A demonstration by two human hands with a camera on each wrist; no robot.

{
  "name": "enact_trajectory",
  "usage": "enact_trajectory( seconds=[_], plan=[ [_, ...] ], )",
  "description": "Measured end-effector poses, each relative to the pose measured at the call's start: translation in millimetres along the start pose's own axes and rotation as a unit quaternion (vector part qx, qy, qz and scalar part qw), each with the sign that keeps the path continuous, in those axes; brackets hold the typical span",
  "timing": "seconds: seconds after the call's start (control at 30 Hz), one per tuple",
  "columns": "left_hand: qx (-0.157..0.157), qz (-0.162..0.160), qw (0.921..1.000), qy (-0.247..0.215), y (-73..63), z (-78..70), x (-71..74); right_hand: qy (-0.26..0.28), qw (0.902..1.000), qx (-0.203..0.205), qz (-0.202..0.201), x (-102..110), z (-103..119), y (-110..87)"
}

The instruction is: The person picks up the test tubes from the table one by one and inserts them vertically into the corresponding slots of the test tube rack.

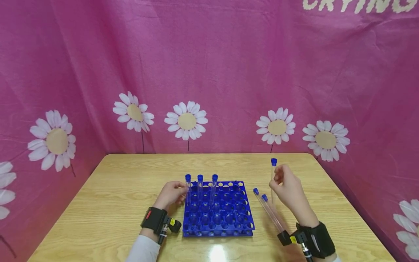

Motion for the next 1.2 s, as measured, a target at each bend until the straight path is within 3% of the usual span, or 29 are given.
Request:
enact_trajectory(
  seconds=[0.17,0.43,0.73,1.2],
  plan=[
    [-0.003,0.005,1.0,-0.001,0.0,-0.4,-3.5,0.004,0.9998,0.013,-0.018,1.5,12.3,-4.9],
    [0.0,0.002,1.0,-0.003,2.1,0.2,-4.5,0.038,0.9966,0.067,-0.031,-10.3,34.3,-4.0],
    [0.011,0.001,0.9999,-0.003,4.1,3.5,-2.0,0.072,0.9948,0.073,0.0,-40.4,52.7,-0.4],
    [0.002,-0.003,1.0,0.006,2.6,2.1,1.2,0.111,0.9903,0.069,0.047,-79.1,74.8,-0.4]
  ],
)
Point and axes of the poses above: each hand's wrist, its own y-axis towards the middle knuckle, its own x-axis out of the back of the hand, z = x × y, the point moved 2 cm from there along y, towards the middle knuckle, and after that the axes turned 10 degrees about y, right-handed, at the moved point
